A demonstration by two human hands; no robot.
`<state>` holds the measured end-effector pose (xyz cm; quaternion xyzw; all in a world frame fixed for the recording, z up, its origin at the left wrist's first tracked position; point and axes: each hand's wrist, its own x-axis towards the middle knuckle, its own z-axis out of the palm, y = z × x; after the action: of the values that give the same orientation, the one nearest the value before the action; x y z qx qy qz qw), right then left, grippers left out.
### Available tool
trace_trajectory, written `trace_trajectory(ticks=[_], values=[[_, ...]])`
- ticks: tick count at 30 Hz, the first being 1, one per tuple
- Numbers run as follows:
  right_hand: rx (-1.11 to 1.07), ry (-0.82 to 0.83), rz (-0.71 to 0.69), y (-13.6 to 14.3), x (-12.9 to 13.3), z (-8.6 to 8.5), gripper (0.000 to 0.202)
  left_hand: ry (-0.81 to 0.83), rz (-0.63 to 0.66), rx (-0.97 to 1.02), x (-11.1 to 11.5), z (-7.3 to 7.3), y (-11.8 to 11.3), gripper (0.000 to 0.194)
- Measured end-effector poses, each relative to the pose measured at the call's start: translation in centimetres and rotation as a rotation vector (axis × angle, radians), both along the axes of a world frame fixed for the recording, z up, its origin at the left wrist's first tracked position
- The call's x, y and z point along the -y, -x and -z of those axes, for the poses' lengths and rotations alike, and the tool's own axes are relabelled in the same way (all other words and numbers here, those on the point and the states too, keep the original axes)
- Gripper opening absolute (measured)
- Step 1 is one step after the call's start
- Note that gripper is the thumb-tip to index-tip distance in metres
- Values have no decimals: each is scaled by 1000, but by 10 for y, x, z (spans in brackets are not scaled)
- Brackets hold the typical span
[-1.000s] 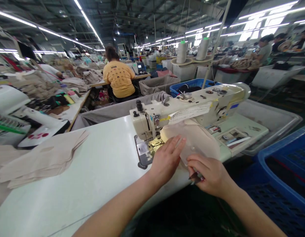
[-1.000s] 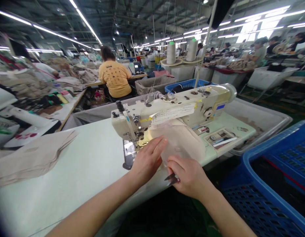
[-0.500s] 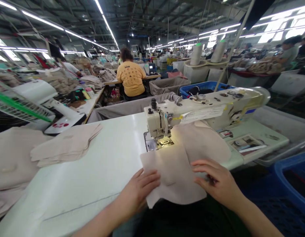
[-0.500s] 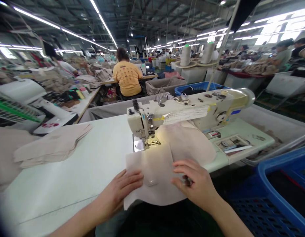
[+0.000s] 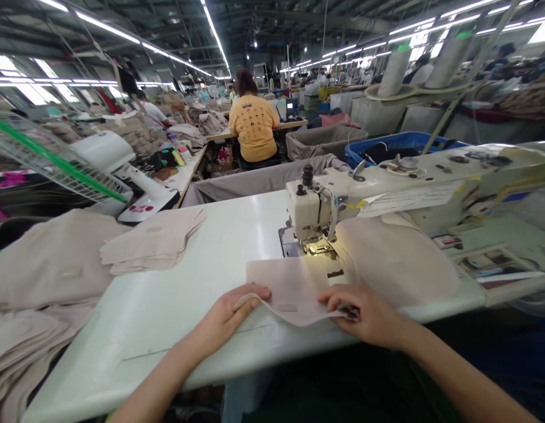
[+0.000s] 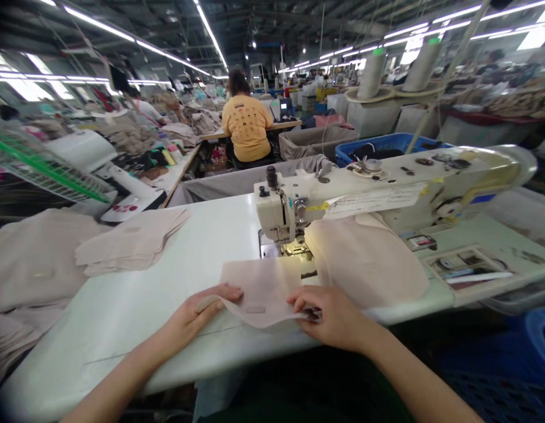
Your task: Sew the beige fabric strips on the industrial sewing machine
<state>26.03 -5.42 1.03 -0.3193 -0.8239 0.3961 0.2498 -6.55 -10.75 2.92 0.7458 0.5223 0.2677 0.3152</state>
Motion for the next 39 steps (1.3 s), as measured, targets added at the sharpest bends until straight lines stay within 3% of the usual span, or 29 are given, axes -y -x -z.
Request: trace_trajectory(ticks=[1, 3, 5, 7, 13, 21, 27, 29, 32, 34, 39], values=[[-36, 101, 98, 5, -3, 2, 3, 9, -79, 28, -2, 2, -3, 33], [-104, 241, 372, 13, -8, 8, 17, 6, -240, 66, -5, 6, -10, 36], [-160, 290, 629, 20, -9, 15, 31, 0, -356, 88, -7, 10, -15, 37], [-191, 297, 752, 24, -6, 22, 37, 3, -434, 110, -6, 13, -20, 37], [-87, 173, 565, 30, 2, 25, 27, 8, -501, 81, 2, 13, -29, 38], [157, 116, 550, 33, 1, 29, 25, -114, -681, -43, 14, 26, -33, 23], [133, 96, 585, 32, 2, 29, 28, -71, -751, -24, 23, 30, -38, 59], [139, 94, 603, 34, 1, 27, 30, -121, -729, -24, 23, 29, -38, 53], [154, 95, 607, 36, 1, 28, 31, -206, -608, -39, 21, 29, -35, 27], [162, 98, 605, 35, 0, 30, 31, -226, -561, -48, 20, 28, -34, 25], [176, 103, 594, 31, -1, 37, 34, -231, -601, -45, 22, 28, -34, 23]])
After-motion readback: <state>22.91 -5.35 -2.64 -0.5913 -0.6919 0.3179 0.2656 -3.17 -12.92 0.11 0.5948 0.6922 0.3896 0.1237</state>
